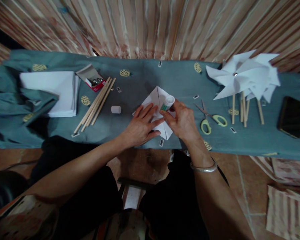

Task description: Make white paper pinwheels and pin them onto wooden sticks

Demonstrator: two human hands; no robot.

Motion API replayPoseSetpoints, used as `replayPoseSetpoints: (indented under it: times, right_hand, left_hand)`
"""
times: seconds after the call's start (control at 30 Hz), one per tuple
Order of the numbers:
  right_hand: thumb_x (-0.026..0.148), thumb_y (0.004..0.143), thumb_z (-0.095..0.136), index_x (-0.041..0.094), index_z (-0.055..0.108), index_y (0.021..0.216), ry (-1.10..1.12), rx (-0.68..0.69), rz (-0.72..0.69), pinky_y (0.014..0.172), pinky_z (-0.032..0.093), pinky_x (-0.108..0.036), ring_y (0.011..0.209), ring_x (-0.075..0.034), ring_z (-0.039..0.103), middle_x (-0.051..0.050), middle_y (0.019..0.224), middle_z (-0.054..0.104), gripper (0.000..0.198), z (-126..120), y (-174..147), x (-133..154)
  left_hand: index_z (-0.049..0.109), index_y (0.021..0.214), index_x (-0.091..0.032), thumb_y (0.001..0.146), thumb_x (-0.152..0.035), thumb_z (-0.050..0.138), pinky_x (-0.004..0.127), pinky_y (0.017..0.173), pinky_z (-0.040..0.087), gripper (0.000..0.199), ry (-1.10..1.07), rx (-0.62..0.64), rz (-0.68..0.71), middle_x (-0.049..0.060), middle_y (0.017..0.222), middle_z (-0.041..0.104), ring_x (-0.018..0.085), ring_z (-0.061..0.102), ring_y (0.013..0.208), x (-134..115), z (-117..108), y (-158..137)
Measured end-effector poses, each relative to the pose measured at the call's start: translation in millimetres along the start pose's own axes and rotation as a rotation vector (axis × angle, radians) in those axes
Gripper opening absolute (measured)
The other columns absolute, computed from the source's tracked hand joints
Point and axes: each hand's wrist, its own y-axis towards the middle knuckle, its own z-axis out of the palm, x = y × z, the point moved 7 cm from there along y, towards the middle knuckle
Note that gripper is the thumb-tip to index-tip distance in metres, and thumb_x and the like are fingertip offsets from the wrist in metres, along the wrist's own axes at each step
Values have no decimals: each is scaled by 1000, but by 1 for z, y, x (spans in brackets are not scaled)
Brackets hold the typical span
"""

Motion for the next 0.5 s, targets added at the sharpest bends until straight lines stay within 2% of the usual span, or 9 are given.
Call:
replayPoseSetpoints:
  times: [0.33,0.43,0.5]
  right_hand:
    - [40,84,67,22,70,95,46,-51,11,77,53,-41,80,-26,70,-6,84,74,21,0,1,-4]
    - [41,83,70,23,70,94,151,-120,65,83,53,-43,85,-26,70,-5,86,73,22,-1,2,-13]
    - [41,82,72,23,70,96,316,-140,121,87,53,-42,88,-24,69,-4,90,73,22,0,5,-23]
  left_hand:
    - [56,139,-24,93,-47,59,64,119,23,51,-4,1,5,16,159,39,38,29,150,0,0,0]
    - [56,138,-23,93,-48,59,63,119,22,52,5,12,2,18,158,39,39,29,150,0,0,0]
    - [56,139,-23,94,-49,58,62,120,23,52,18,20,2,18,158,39,39,29,150,-1,-1,0]
